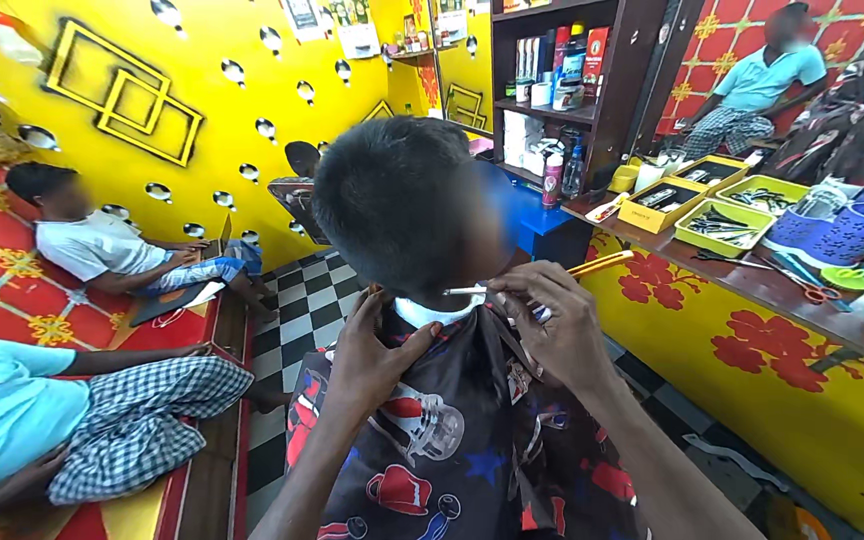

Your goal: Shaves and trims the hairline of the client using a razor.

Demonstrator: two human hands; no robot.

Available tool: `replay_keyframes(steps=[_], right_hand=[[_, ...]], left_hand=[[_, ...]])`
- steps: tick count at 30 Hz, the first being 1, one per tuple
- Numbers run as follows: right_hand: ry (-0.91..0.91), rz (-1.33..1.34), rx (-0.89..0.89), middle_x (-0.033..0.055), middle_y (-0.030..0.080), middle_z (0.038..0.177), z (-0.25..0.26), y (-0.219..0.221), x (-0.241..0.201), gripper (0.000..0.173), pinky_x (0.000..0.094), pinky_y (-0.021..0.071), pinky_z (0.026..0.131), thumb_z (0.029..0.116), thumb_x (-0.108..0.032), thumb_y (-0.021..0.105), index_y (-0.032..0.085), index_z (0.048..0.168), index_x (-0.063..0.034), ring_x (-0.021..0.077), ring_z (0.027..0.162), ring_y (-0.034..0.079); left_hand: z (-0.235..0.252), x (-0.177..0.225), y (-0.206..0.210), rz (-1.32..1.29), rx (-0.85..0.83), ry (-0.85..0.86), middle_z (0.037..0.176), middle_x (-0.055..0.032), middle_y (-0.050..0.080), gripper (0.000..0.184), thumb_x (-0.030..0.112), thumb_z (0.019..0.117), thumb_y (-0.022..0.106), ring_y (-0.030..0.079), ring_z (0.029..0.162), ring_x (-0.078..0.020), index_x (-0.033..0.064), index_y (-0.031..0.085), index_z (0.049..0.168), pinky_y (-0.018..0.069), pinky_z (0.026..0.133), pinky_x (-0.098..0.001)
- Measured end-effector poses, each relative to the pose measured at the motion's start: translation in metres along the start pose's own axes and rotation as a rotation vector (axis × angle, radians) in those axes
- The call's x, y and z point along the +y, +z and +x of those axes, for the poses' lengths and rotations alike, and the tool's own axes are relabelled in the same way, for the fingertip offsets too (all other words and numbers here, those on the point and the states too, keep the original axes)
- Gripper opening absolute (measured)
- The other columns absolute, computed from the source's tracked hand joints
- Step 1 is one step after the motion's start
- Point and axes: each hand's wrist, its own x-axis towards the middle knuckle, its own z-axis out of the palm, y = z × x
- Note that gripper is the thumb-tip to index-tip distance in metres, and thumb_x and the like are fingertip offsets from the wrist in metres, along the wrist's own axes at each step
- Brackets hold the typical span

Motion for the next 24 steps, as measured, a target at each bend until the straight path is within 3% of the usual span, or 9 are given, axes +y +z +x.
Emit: replay_keyframes(steps=[6,11,16,21,24], right_hand=[[-0.105,0.022,0.038,0.0080,0.072,0.108,0.024,-0.008,0.017,0.014,0.0304,0.0532,0.094,0.0956,-0.005,0.068,0.076,0.106,-0.0041,0.0178,0.108,0.066],[-0.140,0.022,-0.087,0.0055,0.072,0.105,0.021,-0.005,0.034,0.014,0.0300,0.0533,0.093,0.0959,-0.008,0.067,0.077,0.105,-0.0066,0.0167,0.104,0.066],[-0.157,0.045,0.015,0.0085,0.071,0.106,0.030,-0.003,0.029,0.012,0.0299,0.0535,0.094,0.0958,-0.006,0.068,0.076,0.105,-0.0035,0.0178,0.105,0.066],[-0.205,0.017,-0.104,0.0058,0.072,0.103,0.028,0.004,0.044,0.014,0.0310,0.0529,0.091,0.0969,-0.010,0.067,0.078,0.104,-0.0069,0.0178,0.101,0.066],[-0.179,0.054,-0.037,0.0073,0.072,0.104,0.029,0.005,0.042,0.013,0.0302,0.0536,0.094,0.0956,-0.007,0.068,0.077,0.104,-0.0045,0.0174,0.104,0.067]], left_hand=[[0.001,0.000,-0.001,-0.010,0.005,0.006,0.137,-0.0061,0.060,0.061,0.046,0.0794,0.084,0.062,0.119,-0.0165,0.0149,0.067,0.129,0.0550,0.096,-0.0443],[0.004,-0.001,-0.002,0.007,0.006,-0.026,0.136,-0.0058,0.061,0.063,0.048,0.0780,0.084,0.063,0.117,-0.0176,0.0147,0.067,0.128,0.0546,0.095,-0.0463],[0.006,0.000,-0.002,0.024,0.015,-0.019,0.134,-0.0050,0.062,0.059,0.047,0.0788,0.084,0.062,0.118,-0.0167,0.0149,0.068,0.126,0.0539,0.096,-0.0450],[0.010,-0.003,-0.002,0.027,0.010,-0.027,0.136,-0.0055,0.061,0.058,0.046,0.0792,0.083,0.061,0.121,-0.0168,0.0147,0.068,0.125,0.0529,0.099,-0.0449],[0.011,-0.004,-0.003,0.023,0.007,-0.038,0.137,-0.0060,0.061,0.059,0.048,0.0787,0.083,0.061,0.123,-0.0178,0.0150,0.068,0.126,0.0527,0.100,-0.0466]])
